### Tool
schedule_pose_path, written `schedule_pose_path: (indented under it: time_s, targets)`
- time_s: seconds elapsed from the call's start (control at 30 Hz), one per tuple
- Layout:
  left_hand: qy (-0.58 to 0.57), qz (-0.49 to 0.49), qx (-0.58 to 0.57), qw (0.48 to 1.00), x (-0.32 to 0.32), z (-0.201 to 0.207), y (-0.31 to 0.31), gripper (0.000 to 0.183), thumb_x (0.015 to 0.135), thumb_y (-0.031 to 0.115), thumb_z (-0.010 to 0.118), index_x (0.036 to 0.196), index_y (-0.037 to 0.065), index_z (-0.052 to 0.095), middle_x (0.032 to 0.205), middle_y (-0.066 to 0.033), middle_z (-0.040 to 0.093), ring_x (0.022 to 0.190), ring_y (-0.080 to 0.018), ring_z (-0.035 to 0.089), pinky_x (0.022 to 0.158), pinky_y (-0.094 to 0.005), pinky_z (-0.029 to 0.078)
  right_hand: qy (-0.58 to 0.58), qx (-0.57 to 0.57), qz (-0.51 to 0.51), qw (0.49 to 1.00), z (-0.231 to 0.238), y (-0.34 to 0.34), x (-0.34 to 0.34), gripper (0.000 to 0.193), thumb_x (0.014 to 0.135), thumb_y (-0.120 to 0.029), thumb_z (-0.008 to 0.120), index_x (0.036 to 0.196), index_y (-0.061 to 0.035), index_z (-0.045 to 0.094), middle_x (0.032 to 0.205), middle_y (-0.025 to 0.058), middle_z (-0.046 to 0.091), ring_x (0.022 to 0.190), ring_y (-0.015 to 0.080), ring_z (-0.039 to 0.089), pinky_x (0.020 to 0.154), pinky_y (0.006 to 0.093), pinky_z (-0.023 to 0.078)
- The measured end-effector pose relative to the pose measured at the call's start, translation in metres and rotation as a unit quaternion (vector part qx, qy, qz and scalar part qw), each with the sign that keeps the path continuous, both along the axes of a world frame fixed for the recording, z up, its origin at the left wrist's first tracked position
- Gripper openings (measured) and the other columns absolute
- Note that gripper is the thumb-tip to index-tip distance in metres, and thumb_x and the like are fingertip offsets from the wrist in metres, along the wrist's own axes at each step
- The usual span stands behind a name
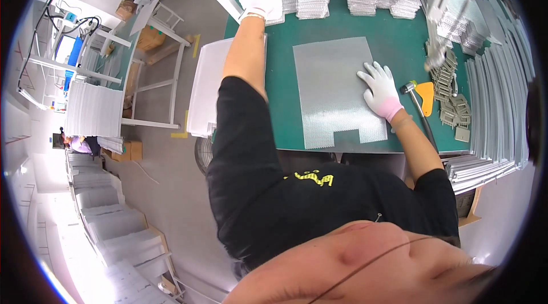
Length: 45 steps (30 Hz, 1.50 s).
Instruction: Assembling aluminum frames onto mesh filter panels using a mallet and power screwdriver.
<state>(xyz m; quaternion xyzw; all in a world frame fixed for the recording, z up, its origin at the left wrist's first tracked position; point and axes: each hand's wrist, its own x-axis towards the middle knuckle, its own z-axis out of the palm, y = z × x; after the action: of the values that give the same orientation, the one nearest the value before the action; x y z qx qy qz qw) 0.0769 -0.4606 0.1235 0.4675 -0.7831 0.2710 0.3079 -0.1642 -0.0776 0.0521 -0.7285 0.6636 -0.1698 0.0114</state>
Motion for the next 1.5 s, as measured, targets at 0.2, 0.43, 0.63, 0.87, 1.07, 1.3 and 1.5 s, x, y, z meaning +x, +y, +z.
schedule_pose_path:
  time_s: [0.2,0.43,0.63,0.87,1.07,1.3,1.5]
  targets:
    - [-0.063,0.089,0.516,0.849,-0.037,0.003,-0.069,0.099,0.076,0.061,0.072,0.143,-0.006,0.044,0.143,-0.0288,0.048,0.124,-0.0427,0.057,0.1,-0.0519,0.049,0.0,0.016,-0.018,1.0,0.0,0.005,-0.004,0.054,0.078,-0.017,0.056,0.131,-0.0115,0.061,0.146,0.0182,0.049,0.139,0.0399,0.039,0.118,0.0547,0.024]
    - [-0.088,0.124,0.382,0.912,-0.036,0.032,-0.04,0.065,0.078,0.051,0.067,0.124,0.004,0.067,0.137,-0.0259,0.056,0.117,-0.0383,0.063,0.099,-0.0542,0.048,-0.005,0.027,-0.016,0.999,0.002,0.004,-0.002,0.054,0.079,-0.018,0.056,0.132,-0.0113,0.06,0.146,0.0173,0.048,0.14,0.0392,0.038,0.119,0.0541,0.023]
    - [-0.158,0.11,0.327,0.925,-0.03,0.061,-0.023,0.055,0.08,0.05,0.064,0.113,0.008,0.074,0.124,-0.0177,0.068,0.116,-0.038,0.064,0.097,-0.0487,0.05,-0.005,0.017,-0.008,1.0,0.006,0.003,0.001,0.055,0.079,-0.018,0.056,0.133,-0.012,0.06,0.147,0.0173,0.048,0.14,0.0393,0.038,0.119,0.0547,0.023]
    - [-0.126,0.111,0.478,0.862,-0.025,0.041,-0.042,0.051,0.083,0.051,0.062,0.118,0.016,0.073,0.127,-0.0142,0.068,0.116,-0.0352,0.064,0.094,-0.0469,0.051,-0.013,0.02,-0.015,1.0,-0.001,0.005,-0.005,0.055,0.079,-0.019,0.056,0.133,-0.0129,0.06,0.147,0.0178,0.048,0.141,0.0395,0.038,0.119,0.0549,0.023]
    - [-0.143,0.137,0.31,0.93,0.015,0.052,-0.068,0.071,0.076,0.064,0.068,0.12,0.008,0.07,0.119,-0.0168,0.068,0.109,-0.0381,0.065,0.09,-0.0521,0.052,-0.01,0.003,0.014,1.0,0.009,-0.003,0.006,0.054,0.079,-0.02,0.056,0.132,-0.0124,0.06,0.146,0.0178,0.049,0.141,0.0392,0.038,0.119,0.055,0.023]
    - [0.086,0.078,0.285,0.952,-0.002,0.069,-0.046,0.1,0.07,0.069,0.074,0.138,-0.001,0.052,0.117,-0.0286,0.066,0.113,-0.0366,0.066,0.097,-0.0418,0.052,-0.012,0.004,-0.009,1.0,0.0,0.005,-0.003,0.054,0.078,-0.019,0.056,0.131,-0.0122,0.061,0.145,0.0178,0.049,0.14,0.0395,0.039,0.119,0.0554,0.024]
    - [0.665,-0.169,0.604,0.404,0.041,0.042,-0.069,0.016,0.092,0.009,0.067,0.103,-0.001,0.061,0.087,-0.0082,0.063,0.067,-0.0216,0.058,0.062,-0.0374,0.054,-0.025,-0.013,-0.007,1.0,0.0,0.005,-0.004,0.052,0.078,-0.018,0.056,0.13,-0.0117,0.061,0.145,0.0179,0.05,0.139,0.04,0.04,0.118,0.0555,0.025]
